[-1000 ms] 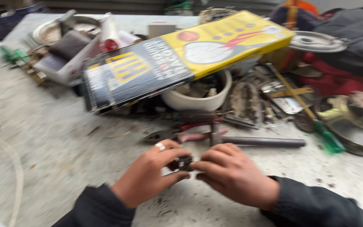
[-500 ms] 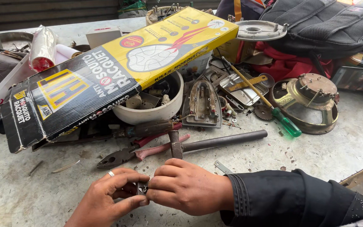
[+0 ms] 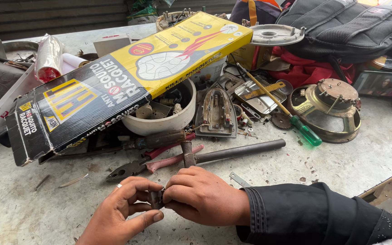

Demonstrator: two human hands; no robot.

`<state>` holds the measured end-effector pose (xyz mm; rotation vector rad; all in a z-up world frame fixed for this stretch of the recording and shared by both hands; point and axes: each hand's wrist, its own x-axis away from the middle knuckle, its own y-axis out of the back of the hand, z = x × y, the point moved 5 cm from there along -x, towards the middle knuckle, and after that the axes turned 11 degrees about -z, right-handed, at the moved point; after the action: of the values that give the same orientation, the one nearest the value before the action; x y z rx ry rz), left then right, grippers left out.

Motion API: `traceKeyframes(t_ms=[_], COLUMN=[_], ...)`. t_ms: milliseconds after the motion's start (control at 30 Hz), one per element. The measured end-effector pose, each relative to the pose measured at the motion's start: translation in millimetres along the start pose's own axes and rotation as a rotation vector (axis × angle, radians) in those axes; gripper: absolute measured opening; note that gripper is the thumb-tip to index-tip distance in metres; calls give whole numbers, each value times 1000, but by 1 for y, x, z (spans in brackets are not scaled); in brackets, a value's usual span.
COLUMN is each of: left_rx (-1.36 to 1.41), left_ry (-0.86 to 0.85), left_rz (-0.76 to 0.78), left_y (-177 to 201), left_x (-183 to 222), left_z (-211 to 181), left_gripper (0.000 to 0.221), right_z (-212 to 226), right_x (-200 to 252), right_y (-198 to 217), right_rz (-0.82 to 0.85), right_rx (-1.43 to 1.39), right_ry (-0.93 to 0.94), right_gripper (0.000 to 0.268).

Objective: The person disassembles a small plastic electrical component by hand and using a screwdriver, then uses a hammer to force a metal part back into place before reassembling the unit.

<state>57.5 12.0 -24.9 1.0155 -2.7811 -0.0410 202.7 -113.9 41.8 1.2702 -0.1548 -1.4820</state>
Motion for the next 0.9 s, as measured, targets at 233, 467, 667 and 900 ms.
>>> traceKeyframes(t_ms=[233, 467, 667, 900], left_rx=[159, 78, -15, -54], left_ry=[-60, -213, -321, -383], left_rz=[44, 3, -3, -3], left_y=[-7, 0, -1, -3], left_x=[7, 21, 22, 24], left_z=[-13, -37, -39, -37], left_gripper=[46, 41, 42, 40], right_z=[-3, -24, -17, -10], right_x=[-3, -2, -3, -5], right_y=[2, 0, -4, -6], right_rz=[-79, -94, -62, -47], right_rx=[-116, -168, -102, 10], right_ry=[-114, -313, -252, -124], right_gripper=[17, 19, 26, 22])
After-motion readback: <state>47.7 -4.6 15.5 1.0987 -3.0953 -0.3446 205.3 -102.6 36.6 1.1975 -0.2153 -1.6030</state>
